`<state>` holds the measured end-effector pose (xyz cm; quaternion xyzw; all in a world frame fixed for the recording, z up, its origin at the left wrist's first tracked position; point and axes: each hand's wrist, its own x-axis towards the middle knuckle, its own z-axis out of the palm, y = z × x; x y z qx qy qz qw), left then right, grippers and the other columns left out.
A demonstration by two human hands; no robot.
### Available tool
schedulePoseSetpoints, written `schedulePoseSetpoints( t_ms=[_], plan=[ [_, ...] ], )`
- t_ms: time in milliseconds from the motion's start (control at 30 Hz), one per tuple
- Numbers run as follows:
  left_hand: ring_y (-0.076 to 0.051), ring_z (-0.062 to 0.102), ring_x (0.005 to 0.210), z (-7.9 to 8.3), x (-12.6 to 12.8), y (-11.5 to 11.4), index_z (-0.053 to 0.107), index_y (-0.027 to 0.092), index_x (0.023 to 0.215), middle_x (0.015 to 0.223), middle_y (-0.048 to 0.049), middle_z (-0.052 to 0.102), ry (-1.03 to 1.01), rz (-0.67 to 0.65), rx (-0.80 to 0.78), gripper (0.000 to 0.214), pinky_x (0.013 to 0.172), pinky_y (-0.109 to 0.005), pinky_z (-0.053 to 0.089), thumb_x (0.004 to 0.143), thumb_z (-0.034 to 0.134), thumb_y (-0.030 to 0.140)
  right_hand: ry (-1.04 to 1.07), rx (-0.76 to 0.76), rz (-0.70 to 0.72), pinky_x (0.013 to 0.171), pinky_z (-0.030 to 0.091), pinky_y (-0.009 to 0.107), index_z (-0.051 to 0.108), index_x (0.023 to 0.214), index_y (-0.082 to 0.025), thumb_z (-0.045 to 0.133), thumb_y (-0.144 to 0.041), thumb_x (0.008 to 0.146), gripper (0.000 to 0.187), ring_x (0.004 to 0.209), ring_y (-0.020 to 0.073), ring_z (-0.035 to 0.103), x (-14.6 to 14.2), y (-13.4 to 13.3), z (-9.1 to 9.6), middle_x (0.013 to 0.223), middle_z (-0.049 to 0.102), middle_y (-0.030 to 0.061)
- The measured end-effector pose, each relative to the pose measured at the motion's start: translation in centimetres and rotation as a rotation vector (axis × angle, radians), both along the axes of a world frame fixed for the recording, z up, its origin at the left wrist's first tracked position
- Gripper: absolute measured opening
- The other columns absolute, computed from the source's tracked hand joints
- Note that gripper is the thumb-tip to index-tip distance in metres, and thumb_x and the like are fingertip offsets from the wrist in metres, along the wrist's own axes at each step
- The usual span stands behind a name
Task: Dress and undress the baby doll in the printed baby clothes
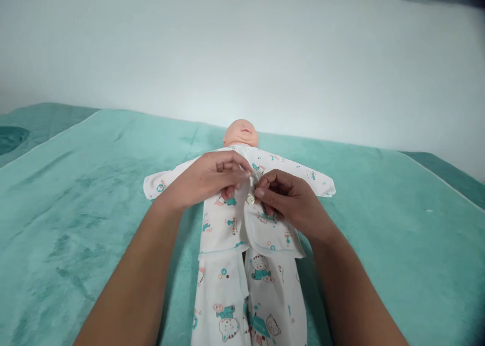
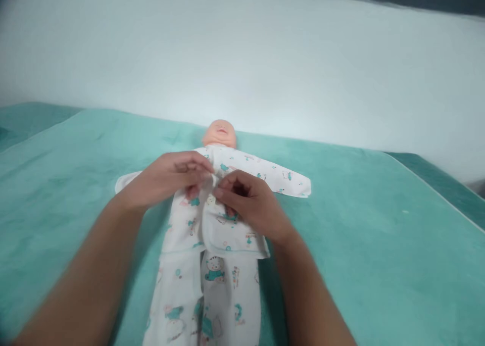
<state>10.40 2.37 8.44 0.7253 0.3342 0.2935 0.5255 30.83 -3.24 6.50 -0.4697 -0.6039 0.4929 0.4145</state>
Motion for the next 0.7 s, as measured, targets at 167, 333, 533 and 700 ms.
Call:
schedulePoseSetpoints(
  t_ms=[167,333,533,700],
  plan=[
    [-0.019,0.058,0.112,-1.0,0.8,0.8,0.071,0.024,0.102,0.12,-0.0051,0.065,0.001,0.231,0.413,0.022,0.096,-0.031,0.045,0.092,0.055,0.035,-0.051,0.304,-0.358,0.063,0.044,0.027,0.057,0.078,-0.022,0.062,-0.037,0.088,0.019,0.068,0.0129,0.052,-0.9,0.3,-0.8,0.077,0.059,0.0003],
    [-0.021,0.051,0.124,-1.7,1.6,1.2,0.072,0.024,0.095,0.123,-0.0042,0.065,0.116,0.141,0.558,0.022,0.11,-0.037,0.035,0.093,0.051,0.032,-0.108,0.457,-0.349,0.083,0.045,0.031,0.058,0.078,-0.022,0.057,-0.027,0.09,0.013,0.09,0.0172,0.056,-1.7,0.5,-1.3,0.094,0.062,0.0034],
    [-0.021,0.051,0.124,-1.3,1.5,0.7,0.066,0.023,0.085,0.127,-0.0028,0.062,0.123,0.164,0.432,0.013,0.108,-0.037,0.037,0.089,0.054,0.026,-0.044,0.357,-0.514,0.092,0.046,0.034,0.06,0.088,-0.022,0.056,-0.03,0.089,0.009,0.103,0.0195,0.058,-1.7,0.9,-2.0,0.11,0.065,0.0049],
    [-0.02,0.055,0.118,-1.2,1.4,0.6,0.058,0.021,0.082,0.127,-0.004,0.061,0.064,0.179,0.356,0.018,0.102,-0.034,0.04,0.093,0.049,0.032,-0.097,0.316,-0.412,0.107,0.04,0.039,0.062,0.108,-0.025,0.058,-0.026,0.087,0.022,0.122,0.0203,0.054,-1.4,1.1,-2.2,0.13,0.061,0.004]
  ],
)
